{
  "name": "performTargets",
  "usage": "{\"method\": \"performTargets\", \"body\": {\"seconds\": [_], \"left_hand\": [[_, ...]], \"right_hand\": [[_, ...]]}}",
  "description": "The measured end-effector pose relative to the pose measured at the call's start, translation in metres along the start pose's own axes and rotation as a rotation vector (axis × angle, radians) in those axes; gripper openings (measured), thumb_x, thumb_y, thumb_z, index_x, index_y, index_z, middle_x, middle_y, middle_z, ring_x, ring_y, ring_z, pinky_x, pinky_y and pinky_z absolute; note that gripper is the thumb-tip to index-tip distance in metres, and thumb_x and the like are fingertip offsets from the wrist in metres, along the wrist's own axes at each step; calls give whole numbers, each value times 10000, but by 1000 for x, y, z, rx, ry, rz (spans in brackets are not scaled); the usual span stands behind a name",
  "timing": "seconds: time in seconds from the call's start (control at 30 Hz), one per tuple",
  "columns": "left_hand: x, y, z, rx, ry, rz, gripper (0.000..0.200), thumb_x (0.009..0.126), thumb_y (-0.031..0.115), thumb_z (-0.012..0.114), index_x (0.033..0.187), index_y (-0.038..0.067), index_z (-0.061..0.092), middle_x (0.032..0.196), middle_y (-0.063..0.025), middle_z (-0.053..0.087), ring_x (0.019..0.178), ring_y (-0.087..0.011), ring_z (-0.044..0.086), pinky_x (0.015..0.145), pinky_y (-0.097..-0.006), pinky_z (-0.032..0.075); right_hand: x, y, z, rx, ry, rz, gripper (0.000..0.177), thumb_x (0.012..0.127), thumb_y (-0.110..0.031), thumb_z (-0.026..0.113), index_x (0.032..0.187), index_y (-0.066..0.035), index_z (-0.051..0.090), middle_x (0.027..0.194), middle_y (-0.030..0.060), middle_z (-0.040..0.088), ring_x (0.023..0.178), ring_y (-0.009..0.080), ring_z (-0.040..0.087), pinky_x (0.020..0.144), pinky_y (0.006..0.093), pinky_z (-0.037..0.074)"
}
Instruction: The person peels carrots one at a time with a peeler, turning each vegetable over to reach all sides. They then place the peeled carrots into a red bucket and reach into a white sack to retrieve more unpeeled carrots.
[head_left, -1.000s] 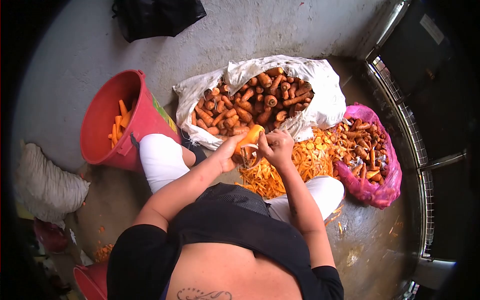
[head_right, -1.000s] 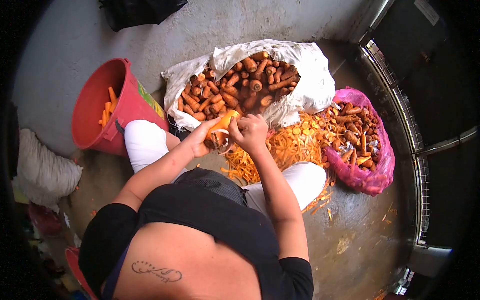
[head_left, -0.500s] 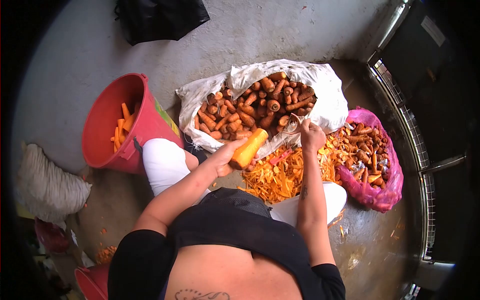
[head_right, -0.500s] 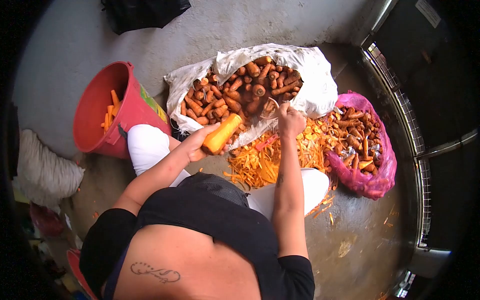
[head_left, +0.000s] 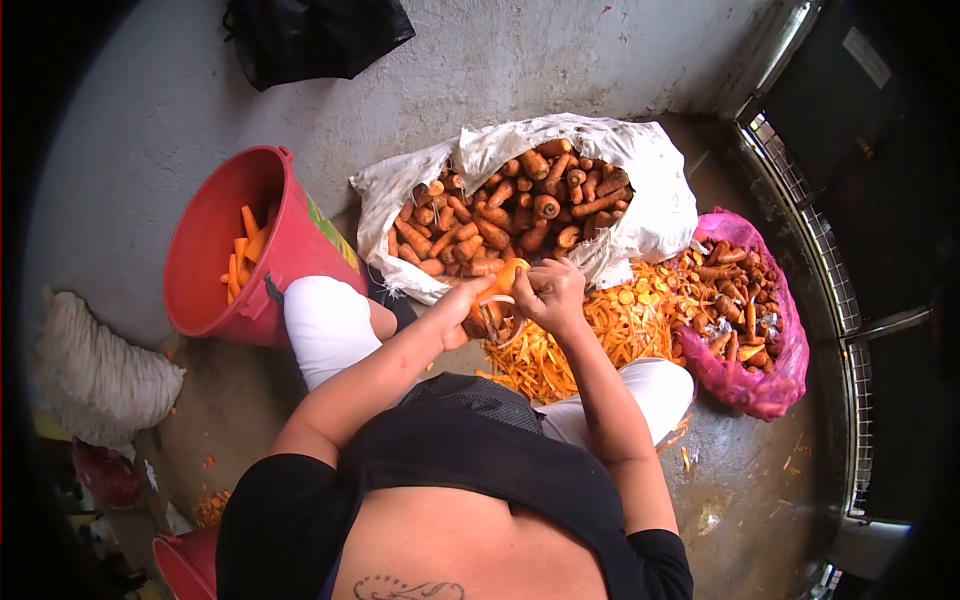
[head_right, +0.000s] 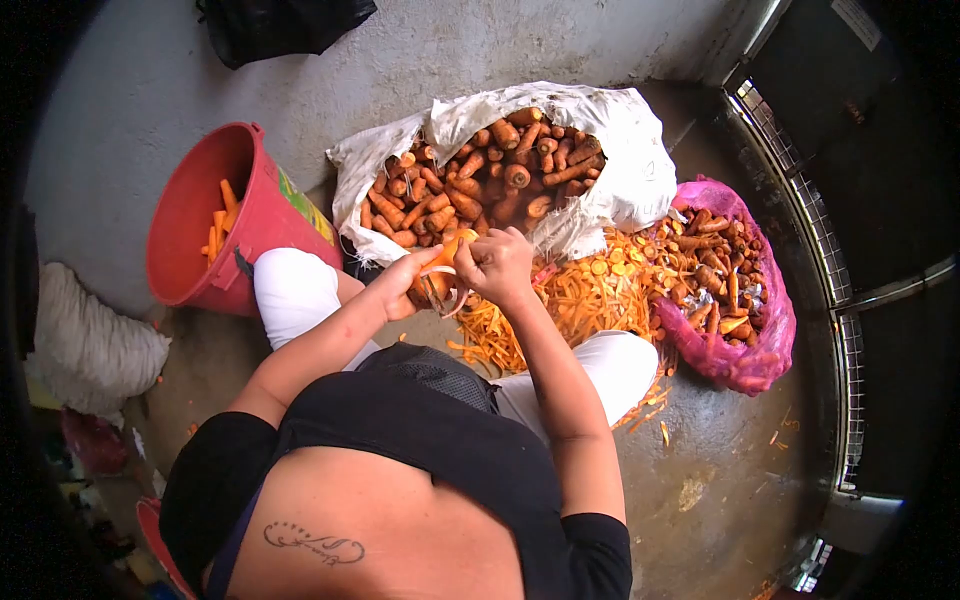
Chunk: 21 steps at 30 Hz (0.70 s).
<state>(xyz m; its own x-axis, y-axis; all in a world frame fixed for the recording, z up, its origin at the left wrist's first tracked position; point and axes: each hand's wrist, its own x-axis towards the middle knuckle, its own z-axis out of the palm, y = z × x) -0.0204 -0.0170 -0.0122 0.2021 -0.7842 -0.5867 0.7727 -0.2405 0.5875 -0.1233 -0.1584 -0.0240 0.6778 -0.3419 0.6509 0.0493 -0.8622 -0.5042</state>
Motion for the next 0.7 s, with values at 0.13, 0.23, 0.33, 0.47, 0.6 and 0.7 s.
{"method": "performTargets", "body": {"seconds": [0.13,0.23,0.33,0.47,0.6,0.7], "left_hand": [[11,3,-22,146,-83,43,418,982,375,396,1220,45,493,882,-71,621,758,-160,630,615,-311,532],[-18,12,-11,217,-160,-90,444,985,395,393,1213,28,493,874,-86,612,730,-178,617,548,-297,503],[-12,9,-14,108,-216,-110,436,992,403,364,1267,75,450,955,-124,612,722,-176,625,587,-319,534],[-7,13,-9,-78,-145,-85,459,989,423,368,1281,77,450,972,-132,609,773,-197,623,649,-342,531],[11,4,-22,-84,-134,-52,408,964,422,443,1223,113,507,998,-86,617,789,-186,627,694,-358,536],[11,-1,-13,-111,-59,-49,350,958,376,470,1161,96,524,954,-70,628,793,-191,635,699,-347,542]], "right_hand": [[4,27,2,-48,144,80,355,836,-183,571,495,-82,576,403,64,415,389,192,426,498,324,373],[-3,100,-16,-585,-139,470,462,901,-306,505,502,-98,611,394,28,458,355,171,426,464,297,403],[-5,112,-18,-681,138,446,524,922,-383,489,477,-125,590,422,-2,526,360,123,466,454,281,418],[10,51,-23,-35,106,713,450,917,-302,512,512,-157,644,387,-40,464,351,90,385,455,267,326],[-8,17,-5,46,0,179,371,849,-225,582,486,-157,616,399,-26,487,376,127,428,468,300,335],[-2,-19,-8,-36,-22,11,331,783,-181,624,467,-110,561,456,38,510,465,202,484,489,340,335]]}}
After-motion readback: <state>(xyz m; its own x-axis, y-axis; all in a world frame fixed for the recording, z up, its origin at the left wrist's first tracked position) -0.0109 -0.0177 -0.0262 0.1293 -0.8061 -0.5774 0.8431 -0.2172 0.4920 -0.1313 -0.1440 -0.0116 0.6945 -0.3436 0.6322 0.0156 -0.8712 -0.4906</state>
